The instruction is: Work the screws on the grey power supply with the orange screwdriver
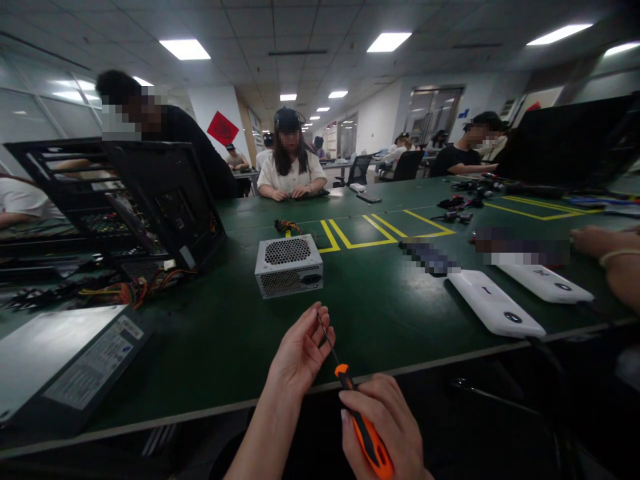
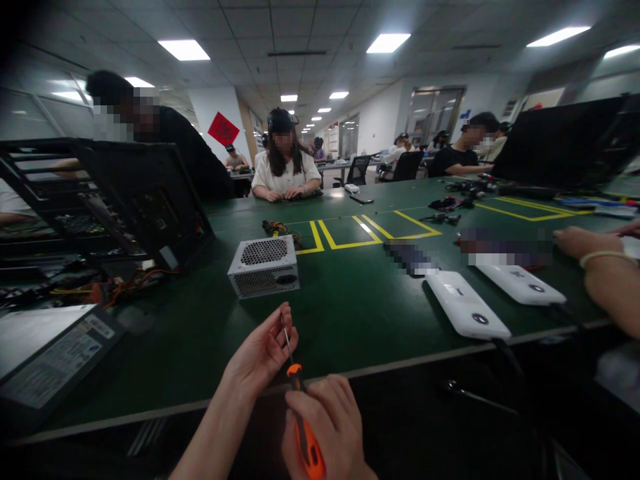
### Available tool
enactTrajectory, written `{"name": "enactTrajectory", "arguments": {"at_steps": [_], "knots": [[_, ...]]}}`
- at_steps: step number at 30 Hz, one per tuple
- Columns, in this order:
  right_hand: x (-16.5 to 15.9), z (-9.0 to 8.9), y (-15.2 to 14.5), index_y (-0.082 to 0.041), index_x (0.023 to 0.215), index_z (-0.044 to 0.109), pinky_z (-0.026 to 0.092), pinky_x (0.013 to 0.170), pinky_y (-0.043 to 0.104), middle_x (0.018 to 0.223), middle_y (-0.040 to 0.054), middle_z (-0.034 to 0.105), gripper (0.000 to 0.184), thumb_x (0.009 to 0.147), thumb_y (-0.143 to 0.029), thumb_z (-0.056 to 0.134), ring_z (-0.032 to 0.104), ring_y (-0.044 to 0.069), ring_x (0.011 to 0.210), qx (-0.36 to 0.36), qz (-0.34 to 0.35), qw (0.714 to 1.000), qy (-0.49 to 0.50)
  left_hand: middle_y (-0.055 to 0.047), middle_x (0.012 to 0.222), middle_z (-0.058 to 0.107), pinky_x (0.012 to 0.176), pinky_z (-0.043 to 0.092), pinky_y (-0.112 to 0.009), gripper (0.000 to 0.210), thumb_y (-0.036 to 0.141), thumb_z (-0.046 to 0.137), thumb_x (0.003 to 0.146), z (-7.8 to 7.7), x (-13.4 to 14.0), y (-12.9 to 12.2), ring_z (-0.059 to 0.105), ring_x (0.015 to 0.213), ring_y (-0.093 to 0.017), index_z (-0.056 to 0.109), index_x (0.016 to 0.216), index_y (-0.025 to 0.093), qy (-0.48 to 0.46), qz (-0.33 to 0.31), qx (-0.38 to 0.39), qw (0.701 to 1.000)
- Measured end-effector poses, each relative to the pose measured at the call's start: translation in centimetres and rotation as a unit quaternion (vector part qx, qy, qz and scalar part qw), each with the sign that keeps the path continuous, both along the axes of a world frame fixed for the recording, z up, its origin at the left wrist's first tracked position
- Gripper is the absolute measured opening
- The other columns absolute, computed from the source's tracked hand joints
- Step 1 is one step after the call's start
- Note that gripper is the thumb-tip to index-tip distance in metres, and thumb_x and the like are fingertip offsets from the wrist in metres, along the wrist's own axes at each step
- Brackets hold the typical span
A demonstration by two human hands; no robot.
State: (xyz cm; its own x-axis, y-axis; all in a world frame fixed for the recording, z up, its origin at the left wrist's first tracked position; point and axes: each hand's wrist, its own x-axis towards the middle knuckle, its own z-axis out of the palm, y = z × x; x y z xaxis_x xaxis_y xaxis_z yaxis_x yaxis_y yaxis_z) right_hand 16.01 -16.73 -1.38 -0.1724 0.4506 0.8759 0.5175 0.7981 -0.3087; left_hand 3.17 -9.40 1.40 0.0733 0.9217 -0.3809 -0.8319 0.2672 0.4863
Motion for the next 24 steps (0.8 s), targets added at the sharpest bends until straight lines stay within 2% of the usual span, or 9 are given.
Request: {"name": "enactTrajectory", "arguments": {"at_steps": [3, 8, 10, 16, 20, 24], "knots": [[0.0, -0.2, 0.0, -0.018, 0.097, 0.056, 0.049, 0.062, 0.032, 0.076, 0.0044, 0.056, 0.029, 0.072, -0.004, 0.051, 0.056, 0.016, 0.069, -0.027, 0.005, 1.000, -0.001, -0.004, 0.079, 0.065, 0.062, 0.053, -0.024, 0.020, 0.009, 0.058, 0.076, -0.2, -0.4, 0.4, 0.062, 0.066, -0.009, 0.060, 0.096, 0.011, 0.037, -0.003, 0.023, 0.999], [-0.6, -0.5, 0.9, -0.020, 0.111, 0.053, 0.052, 0.073, 0.028, 0.097, 0.0074, 0.056, 0.033, 0.079, -0.012, 0.052, 0.059, 0.016, 0.086, -0.189, 0.003, 0.982, -0.001, -0.005, 0.077, 0.064, 0.060, 0.052, -0.022, 0.014, 0.006, 0.056, 0.076, -0.5, -1.0, 2.4, 0.061, 0.064, -0.009, 0.060, 0.089, 0.011, 0.073, 0.024, 0.030, 0.997], [-1.1, -0.2, 1.5, -0.021, 0.115, 0.052, 0.052, 0.077, 0.028, 0.102, 0.0080, 0.055, 0.035, 0.080, -0.017, 0.053, 0.059, 0.018, 0.090, -0.227, 0.003, 0.974, 0.007, -0.005, 0.078, 0.065, 0.058, 0.052, -0.022, 0.012, 0.005, 0.055, 0.076, -0.4, -1.0, 3.3, 0.061, 0.064, -0.009, 0.059, 0.085, 0.010, 0.087, 0.021, 0.028, 0.996], [-2.4, 1.1, 3.2, -0.020, 0.116, 0.051, 0.050, 0.082, 0.033, 0.103, 0.0073, 0.055, 0.040, 0.077, -0.012, 0.051, 0.058, 0.018, 0.094, -0.302, 0.040, 0.951, 0.046, -0.007, 0.072, 0.066, 0.057, 0.051, -0.022, 0.007, 0.002, 0.055, 0.075, 0.1, -1.2, 5.6, 0.062, 0.060, -0.010, 0.058, 0.076, 0.009, 0.127, 0.036, 0.032, 0.991], [-3.2, 0.9, 4.2, -0.019, 0.114, 0.051, 0.047, 0.086, 0.036, 0.105, 0.0077, 0.056, 0.038, 0.077, -0.008, 0.046, 0.056, 0.018, 0.097, -0.322, 0.059, 0.941, 0.089, -0.008, 0.069, 0.066, 0.058, 0.050, -0.021, 0.005, 0.004, 0.056, 0.075, -0.1, -1.6, 6.5, 0.063, 0.059, -0.011, 0.058, 0.075, 0.008, 0.149, 0.055, 0.033, 0.987], [-3.5, 0.5, 5.0, -0.018, 0.111, 0.051, 0.046, 0.087, 0.037, 0.105, 0.0076, 0.057, 0.036, 0.077, -0.010, 0.046, 0.056, 0.018, 0.097, -0.353, 0.073, 0.924, 0.126, -0.011, 0.075, 0.067, 0.060, 0.051, -0.023, 0.006, 0.009, 0.052, 0.079, -0.2, -1.9, 6.5, 0.064, 0.065, -0.013, 0.057, 0.078, 0.009, 0.154, 0.064, 0.037, 0.985]]}}
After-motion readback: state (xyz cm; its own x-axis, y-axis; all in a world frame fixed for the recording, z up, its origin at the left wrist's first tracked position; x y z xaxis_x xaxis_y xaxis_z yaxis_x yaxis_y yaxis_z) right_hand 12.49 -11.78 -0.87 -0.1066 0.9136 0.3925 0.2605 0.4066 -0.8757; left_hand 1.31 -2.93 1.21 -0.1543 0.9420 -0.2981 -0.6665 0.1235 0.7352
